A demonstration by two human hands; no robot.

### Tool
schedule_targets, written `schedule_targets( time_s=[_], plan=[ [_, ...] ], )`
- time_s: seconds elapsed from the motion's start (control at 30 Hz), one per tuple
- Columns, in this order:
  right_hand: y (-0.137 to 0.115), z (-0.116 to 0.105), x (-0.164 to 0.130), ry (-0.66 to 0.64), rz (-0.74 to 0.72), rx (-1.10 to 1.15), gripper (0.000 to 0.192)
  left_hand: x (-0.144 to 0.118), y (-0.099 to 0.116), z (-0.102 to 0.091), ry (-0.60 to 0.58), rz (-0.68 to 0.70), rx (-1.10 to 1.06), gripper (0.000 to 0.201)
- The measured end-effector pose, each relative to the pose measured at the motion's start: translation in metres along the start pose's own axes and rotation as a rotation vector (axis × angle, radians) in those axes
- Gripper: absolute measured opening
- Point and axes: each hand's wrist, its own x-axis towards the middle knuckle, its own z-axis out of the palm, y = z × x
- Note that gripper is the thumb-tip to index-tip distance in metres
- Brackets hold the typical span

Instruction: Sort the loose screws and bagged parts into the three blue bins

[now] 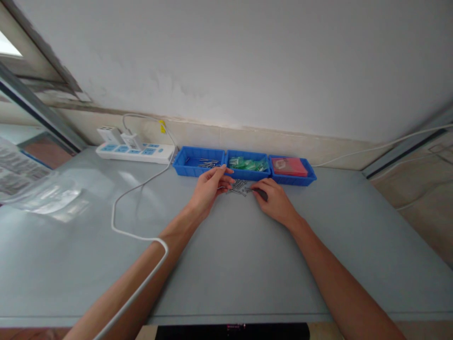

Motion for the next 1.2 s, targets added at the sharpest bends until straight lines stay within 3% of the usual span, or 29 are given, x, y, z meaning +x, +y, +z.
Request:
schedule_targets(
  time_s=[0.2,0.5,0.67,0.8,0.97,1.1,1.2],
  plan=[
    [0.002,0.005,0.001,0.000,0.033,-0.024,0.013,0.000,-0.002,0.000,-0.010,-0.001,0.003,0.043],
    [-0.003,0.010,0.006,0.062,0.011,-0.032,0.019,0.002,-0.004,0.001,-0.008,0.033,0.083,0.046],
    [-0.012,0.007,0.010,0.193,0.161,0.362,0.016,0.000,-0.008,0.001,-0.067,0.239,0.356,0.037],
    [-0.016,0.006,0.012,0.189,0.301,0.716,0.027,-0.007,-0.010,0.004,-0.146,0.449,0.676,0.024],
    [-0.017,0.004,0.011,0.189,0.304,0.743,0.027,-0.011,-0.012,0.004,-0.317,0.622,0.890,0.024],
    [-0.019,0.004,0.009,0.163,0.287,0.714,0.025,-0.007,-0.012,-0.001,-0.325,0.632,0.965,0.021],
    [-0.021,0.005,0.009,0.155,0.278,0.695,0.025,-0.004,-0.010,-0.003,-0.284,0.568,0.886,0.015]
  ],
)
